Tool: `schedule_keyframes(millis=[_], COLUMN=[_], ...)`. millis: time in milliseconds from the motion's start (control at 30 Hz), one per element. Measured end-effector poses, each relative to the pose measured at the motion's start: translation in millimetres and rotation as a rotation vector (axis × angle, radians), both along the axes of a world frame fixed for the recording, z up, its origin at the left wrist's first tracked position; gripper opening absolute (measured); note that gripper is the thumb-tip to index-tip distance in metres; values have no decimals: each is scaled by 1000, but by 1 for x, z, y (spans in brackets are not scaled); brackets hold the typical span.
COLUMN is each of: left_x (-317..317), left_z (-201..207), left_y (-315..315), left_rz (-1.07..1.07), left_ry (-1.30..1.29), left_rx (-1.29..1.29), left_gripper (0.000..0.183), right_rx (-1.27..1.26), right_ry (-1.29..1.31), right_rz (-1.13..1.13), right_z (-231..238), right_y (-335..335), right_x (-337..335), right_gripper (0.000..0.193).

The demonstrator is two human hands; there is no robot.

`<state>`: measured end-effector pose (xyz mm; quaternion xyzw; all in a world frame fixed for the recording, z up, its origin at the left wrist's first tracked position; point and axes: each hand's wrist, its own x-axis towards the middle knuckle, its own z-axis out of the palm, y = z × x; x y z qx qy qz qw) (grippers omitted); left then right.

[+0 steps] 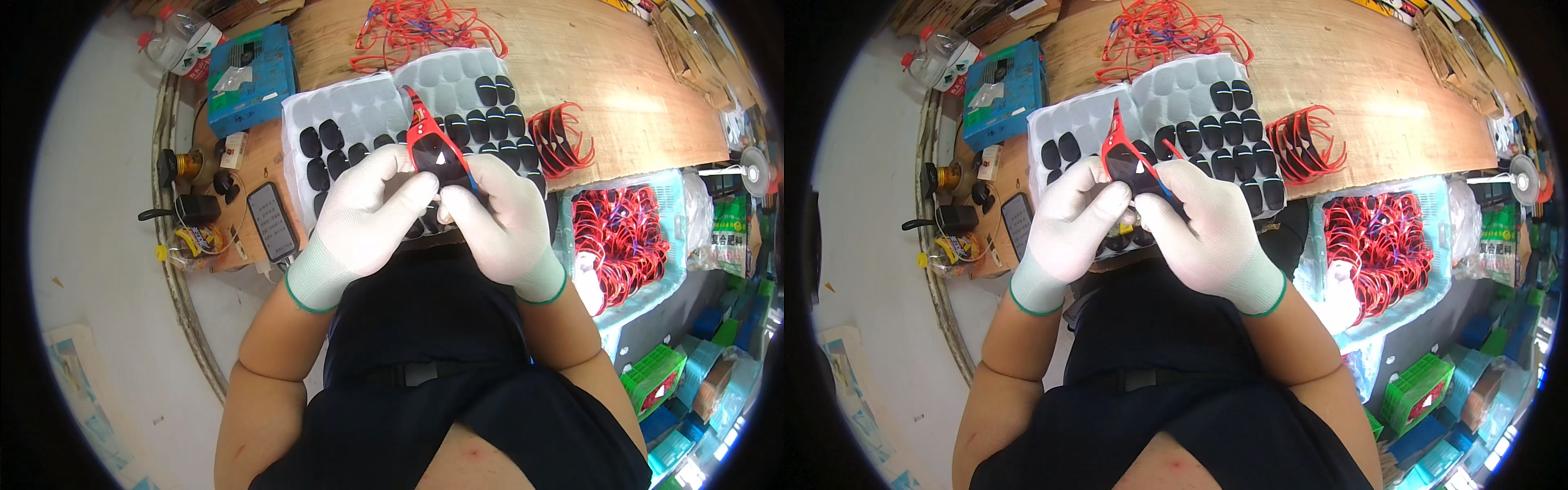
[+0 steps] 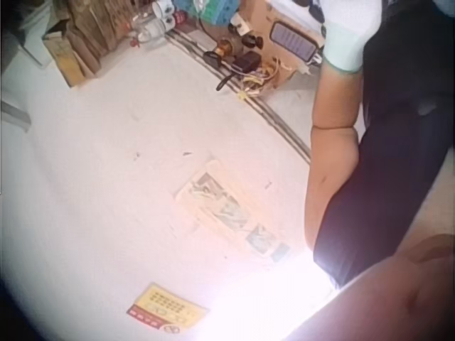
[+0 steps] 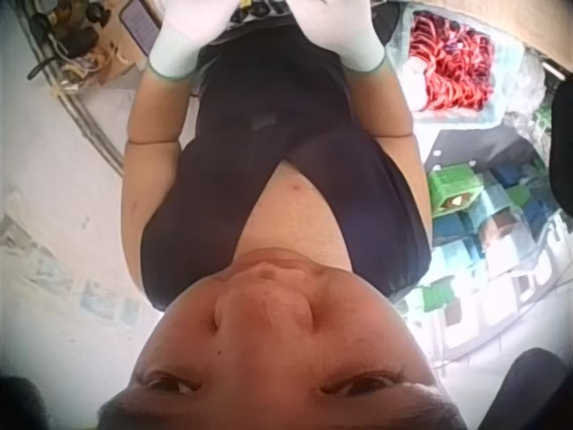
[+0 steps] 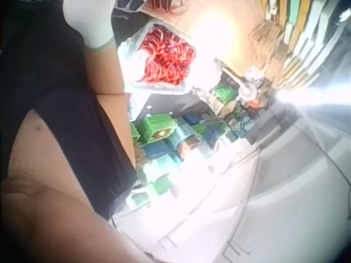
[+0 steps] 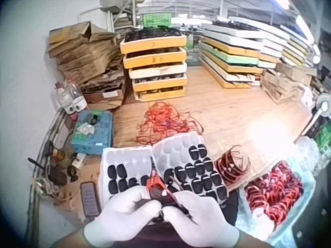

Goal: The person repeatedly picks black oval components from a foam tray and attaches red and blue wires to them, then places the wired components into a blue bin. The process is repeated continuously throughout the clip.

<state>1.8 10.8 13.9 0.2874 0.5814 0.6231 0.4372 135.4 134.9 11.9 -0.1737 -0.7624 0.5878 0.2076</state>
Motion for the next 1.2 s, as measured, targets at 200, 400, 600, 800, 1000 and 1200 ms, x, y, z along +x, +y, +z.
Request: schedule_keyframes(millis=[200,400,600,800,1000,1200], left_x=[-7,-1,2,-4,-2,-10], left_z=[0,1,4,13,15,-5], left_y=[2,7,9,3,3,1], left_rz=[-100,-65,2,-46,-20,244], left_ry=[-67,0,-6,320,425,-235], left_rx=[88,80,97,151,132,151], left_gripper=[15,17,12,8,12,25], right_rx=[60,251,-112,-471,-687,-734], right_ry=[76,116,47,19,35,59], right_rz=[-142,-195,-18,123,166,244], right_z=[7,8,11,3,-8,-4], right_y=[-16,-13,-2,3,1,3], right_x=[-2,0,-1,-1,0,0], right_gripper=[15,8,14,19,18,19])
